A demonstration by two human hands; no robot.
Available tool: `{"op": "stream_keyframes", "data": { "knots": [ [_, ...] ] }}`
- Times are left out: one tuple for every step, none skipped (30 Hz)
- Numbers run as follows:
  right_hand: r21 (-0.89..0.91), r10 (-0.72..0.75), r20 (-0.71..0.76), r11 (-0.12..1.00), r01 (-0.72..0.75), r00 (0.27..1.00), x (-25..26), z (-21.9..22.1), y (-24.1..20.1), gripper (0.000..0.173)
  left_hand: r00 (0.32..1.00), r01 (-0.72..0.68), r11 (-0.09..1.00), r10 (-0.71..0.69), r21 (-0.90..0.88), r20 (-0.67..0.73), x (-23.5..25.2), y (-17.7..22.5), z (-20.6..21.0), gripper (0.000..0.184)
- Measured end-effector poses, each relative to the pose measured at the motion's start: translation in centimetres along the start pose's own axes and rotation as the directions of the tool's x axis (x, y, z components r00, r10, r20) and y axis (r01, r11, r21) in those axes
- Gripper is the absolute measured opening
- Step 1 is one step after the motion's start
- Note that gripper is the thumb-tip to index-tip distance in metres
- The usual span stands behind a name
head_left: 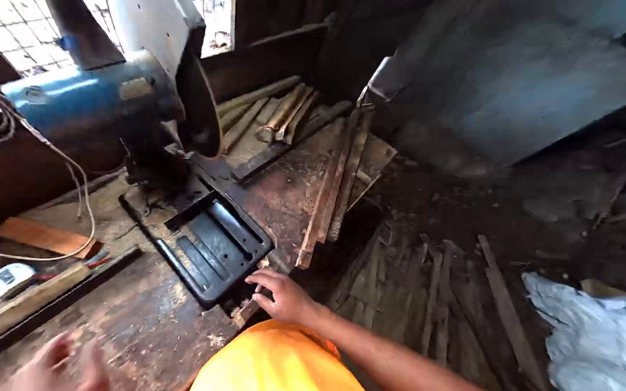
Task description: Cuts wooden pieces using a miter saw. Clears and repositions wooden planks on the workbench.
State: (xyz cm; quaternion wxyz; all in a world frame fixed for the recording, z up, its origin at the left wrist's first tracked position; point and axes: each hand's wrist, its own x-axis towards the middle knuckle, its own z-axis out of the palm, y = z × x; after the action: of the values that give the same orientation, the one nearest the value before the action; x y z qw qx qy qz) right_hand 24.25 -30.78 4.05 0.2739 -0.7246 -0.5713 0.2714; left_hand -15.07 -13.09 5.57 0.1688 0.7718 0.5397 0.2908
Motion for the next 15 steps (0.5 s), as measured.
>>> {"op": "stream_keyframes", "data": {
  "knots": [
    [0.011, 0.008, -0.013, 1.000, -0.008, 1.000, -0.6, -0.8, 0.9, 0.033, 0.982, -0.048, 0.994, 0.065, -0.097, 0.178, 1.0, 3.4, 3.6, 0.057],
    [0.022, 0.018, -0.037, 1.000, -0.017, 0.999, -1.2, -1.7, 1.9, 0.031, 0.940, -0.050, 0.982, 0.109, -0.183, 0.323, 1.7, 7.2, 7.3, 0.059],
    [0.035, 0.036, -0.067, 0.999, -0.033, 0.997, -1.7, -2.8, 2.7, 0.030, 0.877, -0.046, 0.966, 0.161, -0.254, 0.452, 2.2, 10.7, 10.9, 0.059],
    [0.051, 0.058, -0.112, 0.997, -0.053, 0.992, -2.3, -4.1, 3.5, 0.029, 0.799, -0.060, 0.949, 0.232, -0.310, 0.555, 2.4, 13.8, 14.3, 0.060],
    [0.067, 0.081, -0.178, 0.995, -0.070, 0.981, -2.7, -5.5, 4.3, 0.026, 0.716, -0.086, 0.932, 0.303, -0.351, 0.629, 2.4, 16.7, 17.3, 0.063],
    [0.082, 0.109, -0.252, 0.993, -0.091, 0.962, -3.2, -6.9, 5.2, 0.025, 0.648, -0.117, 0.912, 0.369, -0.392, 0.667, 2.1, 19.4, 20.3, 0.066],
    [0.103, 0.146, -0.322, 0.988, -0.119, 0.935, -3.7, -8.3, 6.2, 0.024, 0.594, -0.146, 0.896, 0.419, -0.421, 0.686, 1.6, 21.8, 23.0, 0.071],
    [0.137, 0.204, -0.375, 0.977, -0.164, 0.904, -4.2, -9.8, 7.3, 0.025, 0.554, -0.170, 0.886, 0.448, -0.432, 0.702, 1.1, 24.2, 25.1, 0.079],
    [0.174, 0.270, -0.413, 0.961, -0.215, 0.870, -4.7, -11.4, 8.3, 0.026, 0.534, -0.206, 0.887, 0.455, -0.413, 0.712, 0.6, 26.3, 26.8, 0.089],
    [0.215, 0.326, -0.441, 0.943, -0.255, 0.836, -5.2, -12.8, 9.1, 0.027, 0.529, -0.248, 0.895, 0.446, -0.371, 0.722, 0.1, 28.0, 28.2, 0.097],
    [0.250, 0.363, -0.466, 0.929, -0.274, 0.807, -5.7, -14.0, 9.9, 0.027, 0.528, -0.283, 0.904, 0.427, -0.321, 0.734, -0.4, 29.3, 29.3, 0.102],
    [0.277, 0.386, -0.490, 0.919, -0.281, 0.782, -6.1, -14.9, 10.8, 0.028, 0.526, -0.312, 0.910, 0.405, -0.273, 0.748, -0.8, 30.1, 30.1, 0.102],
    [0.300, 0.400, -0.509, 0.912, -0.279, 0.762, -6.2, -15.8, 11.7, 0.028, 0.528, -0.332, 0.913, 0.389, -0.238, 0.755, -1.0, 30.6, 30.8, 0.097],
    [0.322, 0.409, -0.524, 0.907, -0.270, 0.748, -6.2, -16.5, 12.5, 0.027, 0.537, -0.341, 0.912, 0.388, -0.228, 0.749, -1.1, 30.8, 31.3, 0.087],
    [0.344, 0.418, -0.532, 0.901, -0.263, 0.737, -6.0, -17.1, 13.1, 0.027, 0.548, -0.330, 0.915, 0.387, -0.234, 0.741, -1.2, 30.7, 31.6, 0.078]
  ]
}}
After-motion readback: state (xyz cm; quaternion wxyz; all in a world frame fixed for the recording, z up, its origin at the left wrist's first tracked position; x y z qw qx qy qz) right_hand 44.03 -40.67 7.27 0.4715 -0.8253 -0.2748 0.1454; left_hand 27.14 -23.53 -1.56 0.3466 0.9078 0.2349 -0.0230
